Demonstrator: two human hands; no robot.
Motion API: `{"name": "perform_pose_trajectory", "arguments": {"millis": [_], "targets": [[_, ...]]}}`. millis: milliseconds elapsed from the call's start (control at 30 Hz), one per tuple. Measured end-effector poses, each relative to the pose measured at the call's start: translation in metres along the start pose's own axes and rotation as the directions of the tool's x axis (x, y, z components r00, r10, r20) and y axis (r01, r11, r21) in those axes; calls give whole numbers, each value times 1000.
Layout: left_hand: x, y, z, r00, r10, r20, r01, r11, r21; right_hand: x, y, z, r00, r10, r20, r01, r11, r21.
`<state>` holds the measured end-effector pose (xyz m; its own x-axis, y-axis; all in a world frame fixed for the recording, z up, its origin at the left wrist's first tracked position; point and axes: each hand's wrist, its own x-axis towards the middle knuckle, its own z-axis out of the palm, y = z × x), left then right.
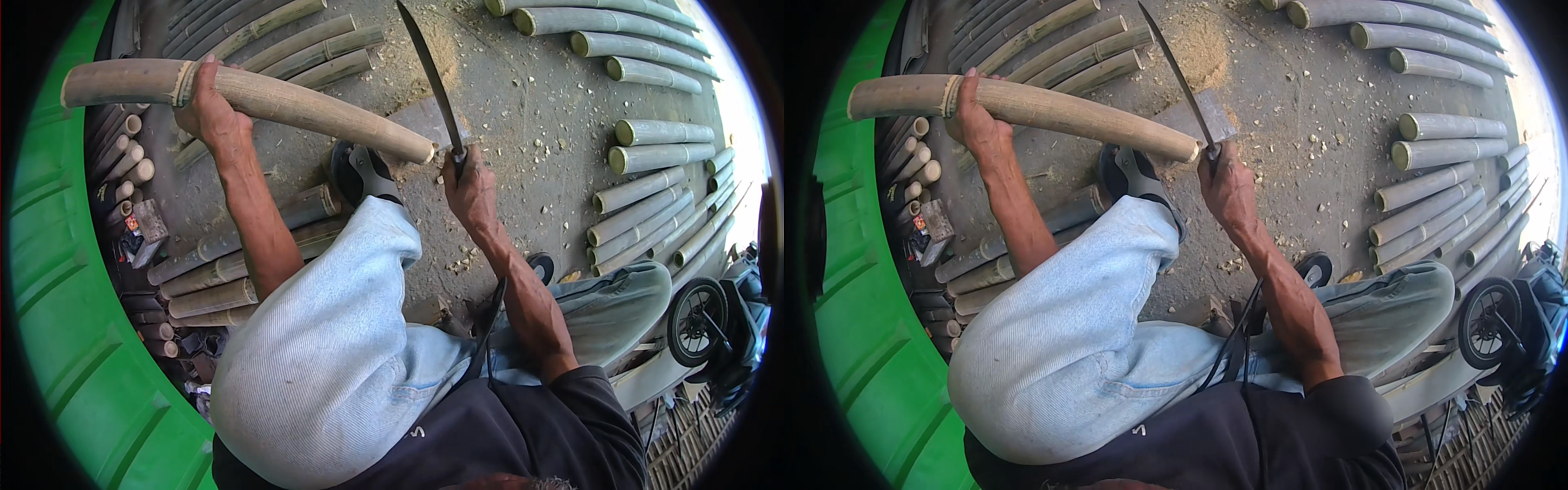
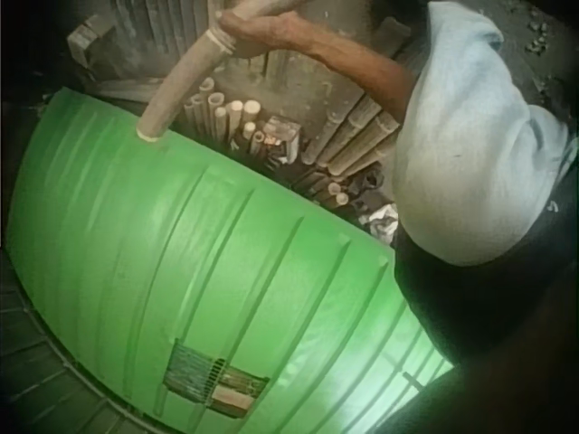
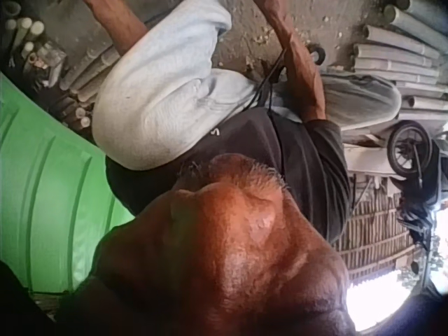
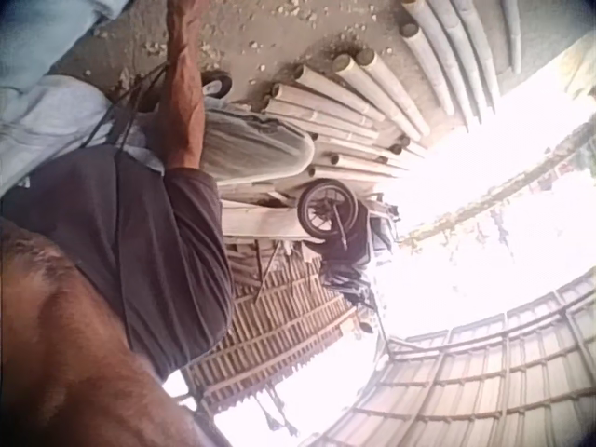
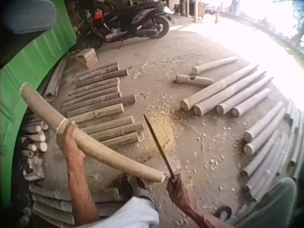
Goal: The recorder is using a large blade or machete to carve and notch bamboo poles.
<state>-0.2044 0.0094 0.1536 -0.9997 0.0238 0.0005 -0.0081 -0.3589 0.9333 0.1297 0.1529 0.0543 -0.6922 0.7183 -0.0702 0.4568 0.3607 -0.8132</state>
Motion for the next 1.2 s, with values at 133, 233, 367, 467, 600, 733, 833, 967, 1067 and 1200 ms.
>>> {"name": "perform_pose_trajectory", "arguments": {"millis": [133, 233, 367, 467, 600, 733, 833, 967, 1067, 1200], "targets": [[-9, 3, 3, 998, 38, 47, -40, 998, 49, -16, 46, 23, 1000, -10, 1, 10, 999, -35], [-11, 4, 6, 993, 72, 97, -79, 994, 75, -27, 79, 32, 975, 115, 189, -72, 973, -220], [-12, 8, 4, 993, 42, 112, -44, 999, 10, -16, 46, 19, 990, 92, 111, -81, 992, -101], [-17, 13, -1, 992, 66, 110, -66, 998, -4, -4, -4, -2, 995, -32, -95, 37, 998, 49], [-17, 9, 9, 995, 48, 81, -40, 994, -101, -14, 53, 25, 999, -16, -49, 12, 998, -66], [-18, 14, -5, 991, 61, 122, -66, 997, 34, -38, 77, 29, 941, 240, 240, -180, 952, -247], [-20, 19, 2, 993, 55, -105, -45, 994, 101, -25, 53, 15, 974, 158, 164, -133, 979, -153], [0, 7, -20, 992, 14, -129, -16, 1000, -16, -2, -5, -2, 1000, -9, -22, 10, 1000, 25], [-9, 11, -9, 991, 29, -129, -35, 999, -42, -5, 4, 3, 979, -96, -182, 115, 989, 96], [-13, 10, 1, 993, 44, -110, -48, 998, -40, -27, 75, 33, 990, 109, 91, -85, 968, -238]]}}
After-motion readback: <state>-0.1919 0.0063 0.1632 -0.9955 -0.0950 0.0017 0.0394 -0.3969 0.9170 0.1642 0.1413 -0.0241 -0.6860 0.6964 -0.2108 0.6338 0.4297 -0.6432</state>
